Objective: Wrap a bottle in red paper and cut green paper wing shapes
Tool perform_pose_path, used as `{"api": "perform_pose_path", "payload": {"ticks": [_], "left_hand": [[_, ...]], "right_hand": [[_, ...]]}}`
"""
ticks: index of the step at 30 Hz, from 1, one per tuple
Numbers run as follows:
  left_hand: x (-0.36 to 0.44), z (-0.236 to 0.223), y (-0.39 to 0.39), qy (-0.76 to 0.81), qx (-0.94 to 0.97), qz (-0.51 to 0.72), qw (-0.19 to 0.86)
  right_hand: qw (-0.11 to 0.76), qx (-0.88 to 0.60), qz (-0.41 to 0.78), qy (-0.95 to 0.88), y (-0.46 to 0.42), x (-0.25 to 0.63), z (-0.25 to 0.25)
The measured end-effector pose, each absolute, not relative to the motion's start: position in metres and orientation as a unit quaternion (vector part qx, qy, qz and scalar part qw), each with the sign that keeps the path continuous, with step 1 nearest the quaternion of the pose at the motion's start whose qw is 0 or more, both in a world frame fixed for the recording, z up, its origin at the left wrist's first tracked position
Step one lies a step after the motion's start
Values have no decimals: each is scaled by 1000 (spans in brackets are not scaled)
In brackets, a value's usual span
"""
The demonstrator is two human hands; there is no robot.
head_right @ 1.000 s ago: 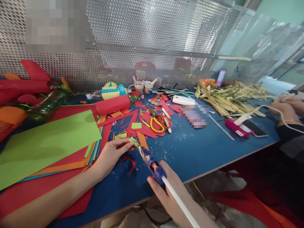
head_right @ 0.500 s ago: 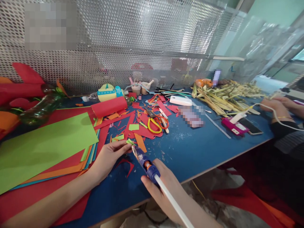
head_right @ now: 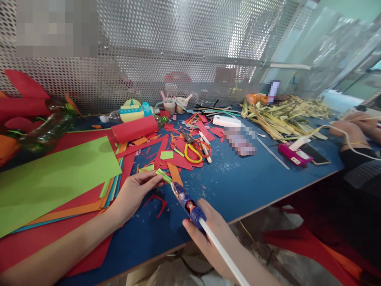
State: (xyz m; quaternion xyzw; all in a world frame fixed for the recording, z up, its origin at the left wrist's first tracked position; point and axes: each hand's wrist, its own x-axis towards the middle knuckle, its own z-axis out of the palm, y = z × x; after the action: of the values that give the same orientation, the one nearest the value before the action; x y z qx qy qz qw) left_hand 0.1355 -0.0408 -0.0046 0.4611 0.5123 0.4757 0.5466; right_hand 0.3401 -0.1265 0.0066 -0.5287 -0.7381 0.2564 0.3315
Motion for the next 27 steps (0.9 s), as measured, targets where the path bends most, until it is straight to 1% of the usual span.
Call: {"api": "perform_pose_path", "payload": {"ticks": [6,10,12,13,15,17,20,24,27], "left_hand": [[137,-3,-40,515,429,488,559],[136,-3,-40,511,422,494,562],[136,-2,-40,513,431,491,556],[136,-1,-40,516,438,488,552],[135,-1,-39,521,444,484,545],[135,-1,-39,524,440,482,547],[133,-4,-37,522,437,486,548],[131,-8,-35,520,441,490,543],[130,-7,-34,529,432,487,544]], "right_hand": [[316,-527,241,-751,-128,344,6],[302,-528,212,-765,-122,365,13],[298,-549,163,-764,-109,383,16],[300,-571,117,-755,-100,393,17],[263,-597,33,-757,-77,412,16],[215,-601,-10,-769,-52,428,12],[123,-580,1,-805,-19,445,7],[103,-561,29,-821,7,461,12],[84,-547,62,-831,12,469,25]]}}
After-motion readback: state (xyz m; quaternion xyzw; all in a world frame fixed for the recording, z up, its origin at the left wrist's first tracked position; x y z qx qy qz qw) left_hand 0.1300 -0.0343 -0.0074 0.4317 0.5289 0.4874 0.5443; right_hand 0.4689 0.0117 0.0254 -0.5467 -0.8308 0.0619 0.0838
